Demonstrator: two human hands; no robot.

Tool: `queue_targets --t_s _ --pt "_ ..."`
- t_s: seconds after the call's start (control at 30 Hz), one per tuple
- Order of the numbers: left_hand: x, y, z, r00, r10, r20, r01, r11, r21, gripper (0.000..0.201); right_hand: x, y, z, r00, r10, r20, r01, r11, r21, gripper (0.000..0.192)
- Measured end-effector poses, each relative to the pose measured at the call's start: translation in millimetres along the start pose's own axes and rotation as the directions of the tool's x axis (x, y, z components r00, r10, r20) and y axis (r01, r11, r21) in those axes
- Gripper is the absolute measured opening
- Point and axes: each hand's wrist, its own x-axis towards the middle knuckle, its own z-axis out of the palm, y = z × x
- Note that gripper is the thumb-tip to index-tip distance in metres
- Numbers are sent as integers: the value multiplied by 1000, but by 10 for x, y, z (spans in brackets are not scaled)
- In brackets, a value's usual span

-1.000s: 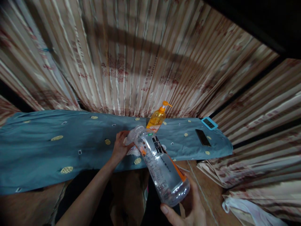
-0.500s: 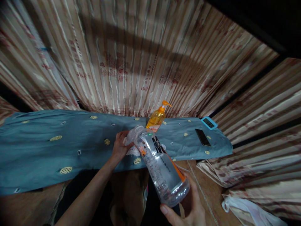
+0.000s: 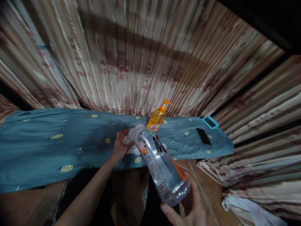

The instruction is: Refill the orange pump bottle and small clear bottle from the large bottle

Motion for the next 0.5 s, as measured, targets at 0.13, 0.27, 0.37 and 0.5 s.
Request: queue_targets --t_s 0.13,0.27,0.37,0.5 --pt "3 13 -5 1000 -14 4 14 1000 -1 43 -2 -17 4 1000 -11 1 11 999 -33 89" --pt "3 16 -10 1000 -24 4 24 1000 -6 42 1 -23 -11 1000 -3 3 3 997 -78 89" --pt "3 12 -10 1000 -17 5 17 1000 -13 42 6 -10 -25 1000 -9 6 10 997 -78 87" --pt "3 9 -10 1000 -3 -2 3 1000 -11 42 13 28 -43 1000 -15 -2 14 993 -115 88"
